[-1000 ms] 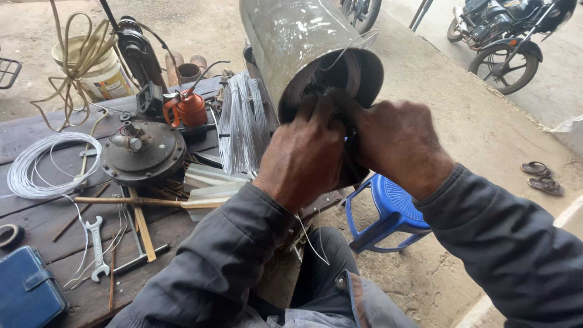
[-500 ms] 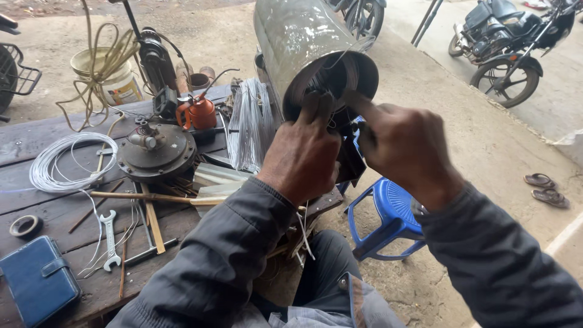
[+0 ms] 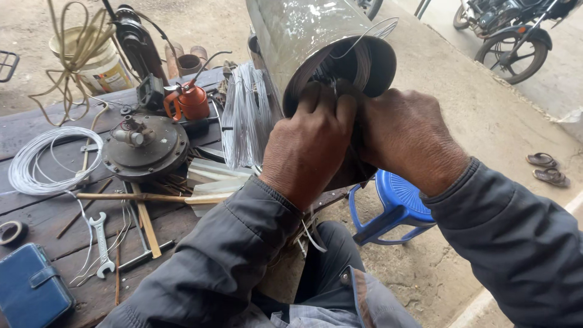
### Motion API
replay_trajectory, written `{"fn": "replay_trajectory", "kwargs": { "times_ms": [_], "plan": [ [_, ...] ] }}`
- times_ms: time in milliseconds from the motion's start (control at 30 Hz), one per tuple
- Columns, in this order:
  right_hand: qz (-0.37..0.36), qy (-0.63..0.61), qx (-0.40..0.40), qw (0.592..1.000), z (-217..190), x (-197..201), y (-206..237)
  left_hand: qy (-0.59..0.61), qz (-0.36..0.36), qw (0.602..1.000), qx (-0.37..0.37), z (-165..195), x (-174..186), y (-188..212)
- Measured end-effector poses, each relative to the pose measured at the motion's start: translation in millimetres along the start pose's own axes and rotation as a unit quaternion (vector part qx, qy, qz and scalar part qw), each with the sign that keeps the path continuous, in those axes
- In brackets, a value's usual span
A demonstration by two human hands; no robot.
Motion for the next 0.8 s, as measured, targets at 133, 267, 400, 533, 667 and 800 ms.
{"fn": "replay_trajectory", "kwargs": {
  "times_ms": [133,267,400,533,667,800],
  "plan": [
    [0.006,-0.005,0.012,1.000,-2,0,-6,-0.022,0.027,0.999,-0.009,-1,-2,-1],
    [-0.053,0.028,-0.018,0.998,-1,-3,-10,-0.017,0.031,0.999,-0.001,4,0,-1],
    [0.061,-0.007,0.025,0.998,5,2,2,0.000,0.014,1.000,-0.004,14,8,1],
    [0.074,-0.028,0.044,0.996,12,0,13,0.036,-0.055,0.998,0.019,14,11,4],
    [0.071,-0.036,0.025,0.996,-5,1,28,0.104,-0.026,0.994,0.005,10,23,11],
    [0.342,-0.326,0.069,0.879,-22,2,117,0.196,0.082,0.973,-0.090,-5,66,53]
  ]
}}
Point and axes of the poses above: each hand's wrist, its own y-axis away from the middle knuckle, its own x-axis out of the back of the hand, z = x × y, the point moved 4 cm from there along -y, towards the middle knuckle, and after that the axes turned 2 degrees about -x, right-handed, at the moved point
